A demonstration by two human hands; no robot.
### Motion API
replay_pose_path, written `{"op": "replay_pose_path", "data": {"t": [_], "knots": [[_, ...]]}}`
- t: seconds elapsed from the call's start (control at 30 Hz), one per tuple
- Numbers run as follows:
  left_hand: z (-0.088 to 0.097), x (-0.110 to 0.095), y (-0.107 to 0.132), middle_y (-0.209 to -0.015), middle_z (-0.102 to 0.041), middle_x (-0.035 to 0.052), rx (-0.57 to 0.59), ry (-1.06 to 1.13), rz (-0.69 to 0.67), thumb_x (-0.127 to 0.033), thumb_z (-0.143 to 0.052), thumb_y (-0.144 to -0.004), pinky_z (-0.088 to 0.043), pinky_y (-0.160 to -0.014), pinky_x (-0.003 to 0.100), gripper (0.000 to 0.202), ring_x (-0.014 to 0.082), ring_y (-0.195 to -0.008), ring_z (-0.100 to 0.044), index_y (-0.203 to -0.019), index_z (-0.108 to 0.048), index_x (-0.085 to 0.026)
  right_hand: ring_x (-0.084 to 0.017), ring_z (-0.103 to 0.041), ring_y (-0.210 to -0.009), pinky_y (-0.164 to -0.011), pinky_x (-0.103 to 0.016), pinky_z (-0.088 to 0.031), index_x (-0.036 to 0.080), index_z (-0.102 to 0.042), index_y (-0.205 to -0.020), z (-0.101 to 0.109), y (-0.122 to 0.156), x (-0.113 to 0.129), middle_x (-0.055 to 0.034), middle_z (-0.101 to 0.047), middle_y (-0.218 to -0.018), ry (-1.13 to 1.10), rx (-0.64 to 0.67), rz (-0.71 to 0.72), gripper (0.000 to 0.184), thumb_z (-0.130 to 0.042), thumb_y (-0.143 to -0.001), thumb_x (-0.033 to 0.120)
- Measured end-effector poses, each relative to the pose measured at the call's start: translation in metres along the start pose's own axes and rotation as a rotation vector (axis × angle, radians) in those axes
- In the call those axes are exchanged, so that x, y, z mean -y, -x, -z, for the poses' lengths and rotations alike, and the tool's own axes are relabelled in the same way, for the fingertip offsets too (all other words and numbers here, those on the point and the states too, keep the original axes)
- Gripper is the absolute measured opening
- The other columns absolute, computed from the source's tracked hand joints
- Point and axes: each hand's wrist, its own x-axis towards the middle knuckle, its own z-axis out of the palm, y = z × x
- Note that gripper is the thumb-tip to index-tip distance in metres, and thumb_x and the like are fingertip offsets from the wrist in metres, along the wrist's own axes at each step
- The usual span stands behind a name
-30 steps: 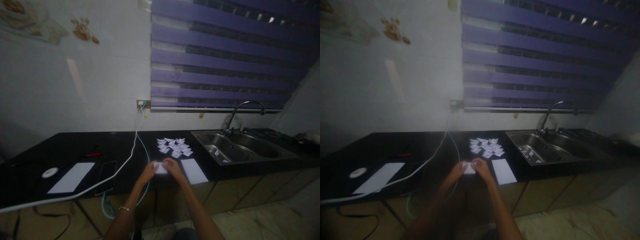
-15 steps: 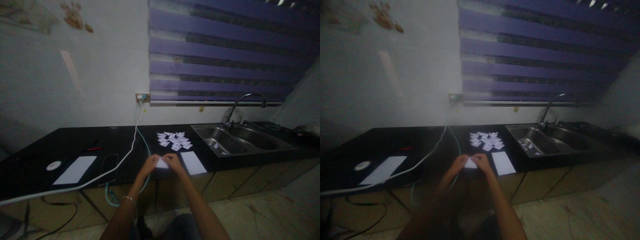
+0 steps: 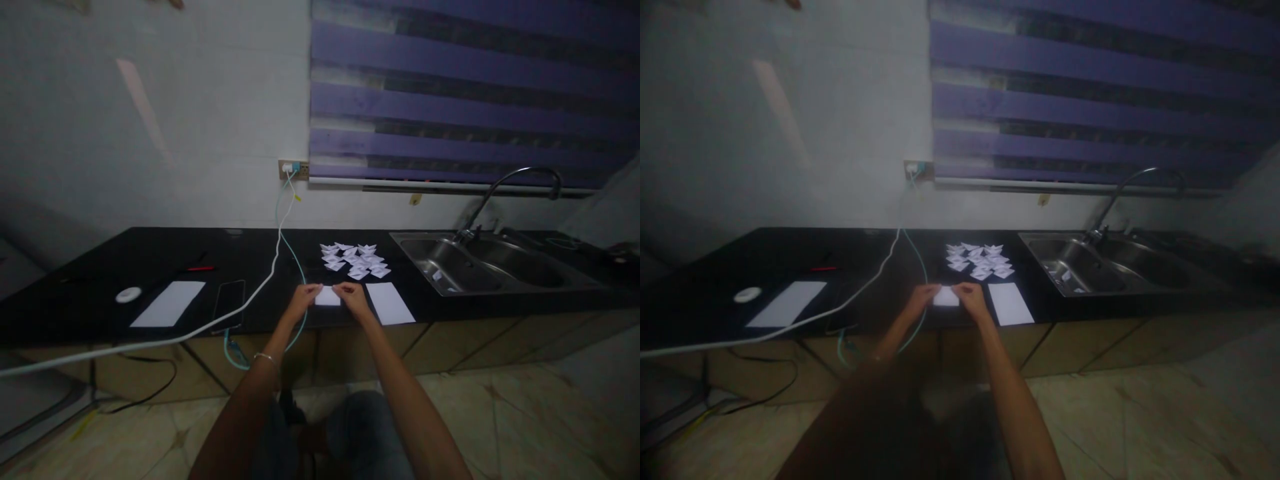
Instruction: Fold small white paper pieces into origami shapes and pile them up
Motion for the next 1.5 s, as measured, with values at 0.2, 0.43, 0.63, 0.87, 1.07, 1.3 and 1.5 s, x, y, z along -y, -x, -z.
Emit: {"op": "replay_pose_path", "data": {"t": [0.2, 0.43, 0.63, 0.87, 1.07, 1.3, 1.5], "knots": [[0.000, -0.003, 0.001, -0.048, -0.049, -0.0022, -0.011, 0.011, 0.020, -0.051, -0.060, -0.073, -0.022, -0.047, 0.022, 0.043, 0.0077, -0.046, -0.035, -0.072, -0.070, -0.009, -0.014, -0.053, -0.059, -0.059, -0.026, -0.040, 0.014, -0.069, -0.066, -0.001, 0.002, 0.006, -0.0017, -0.064, -0.062, -0.022, -0.001, 0.003, 0.028, -0.068, -0.067, 0.041], [-0.006, 0.001, -0.001, -0.068, -0.064, 0.0033, 0.022, 0.001, -0.021, -0.050, -0.063, -0.071, -0.038, -0.057, 0.022, 0.044, 0.0132, -0.062, -0.052, -0.086, -0.071, -0.010, -0.014, -0.052, -0.059, -0.055, -0.024, -0.038, 0.014, -0.070, -0.078, -0.001, 0.003, 0.006, -0.0025, -0.064, -0.067, 0.014, 0.050, -0.007, 0.029, -0.067, -0.067, 0.041], [-0.004, 0.006, -0.001, -0.067, -0.065, 0.0025, 0.078, -0.030, -0.022, -0.047, -0.068, -0.068, -0.042, -0.059, 0.023, 0.039, 0.0146, -0.063, -0.057, -0.082, -0.071, -0.010, -0.012, -0.049, -0.055, -0.051, -0.023, -0.035, 0.016, -0.070, -0.074, -0.001, 0.004, 0.006, -0.0012, -0.062, -0.064, 0.043, 0.062, 0.032, 0.025, -0.067, -0.069, 0.039], [-0.002, -0.003, 0.001, -0.063, -0.063, 0.0016, 0.000, -0.090, -0.016, -0.051, -0.059, -0.074, -0.037, -0.054, 0.022, 0.043, 0.0125, -0.056, -0.052, -0.081, -0.071, -0.010, -0.012, -0.046, -0.056, -0.052, -0.023, -0.034, 0.015, -0.065, -0.066, -0.001, 0.004, 0.006, 0.0011, -0.055, -0.060, -0.017, 0.025, 0.022, 0.030, -0.068, -0.068, 0.045], [-0.011, -0.006, 0.001, -0.052, -0.057, 0.0019, 0.082, -0.277, -0.015, -0.059, -0.046, -0.079, -0.036, -0.052, 0.022, 0.053, 0.0119, -0.050, -0.051, -0.063, -0.061, -0.011, -0.010, -0.040, -0.052, -0.051, -0.022, -0.030, 0.017, -0.055, -0.057, 0.000, -0.001, 0.000, 0.0040, -0.047, -0.053, -0.029, -0.141, -0.007, 0.035, -0.068, -0.065, 0.048], [-0.011, 0.002, 0.000, -0.047, -0.048, -0.0009, 0.070, -0.272, -0.045, -0.060, -0.027, -0.086, -0.034, -0.049, 0.022, 0.058, 0.0101, -0.045, -0.044, -0.057, -0.049, -0.015, -0.009, -0.035, -0.049, -0.048, -0.021, -0.026, 0.018, -0.046, -0.052, -0.001, 0.004, 0.005, 0.0059, -0.039, -0.050, -0.022, -0.067, -0.013, 0.041, -0.068, -0.065, 0.050], [-0.010, 0.001, 0.000, -0.048, -0.047, -0.0017, 0.083, -0.201, -0.001, -0.063, -0.032, -0.084, -0.032, -0.047, 0.022, 0.057, 0.0095, -0.045, -0.042, -0.061, -0.051, -0.014, -0.012, -0.044, -0.052, -0.048, -0.022, -0.031, 0.016, -0.059, -0.064, 0.001, 0.003, 0.004, 0.0019, -0.050, -0.055, -0.026, -0.041, -0.041, 0.037, -0.069, -0.063, 0.052]]}}
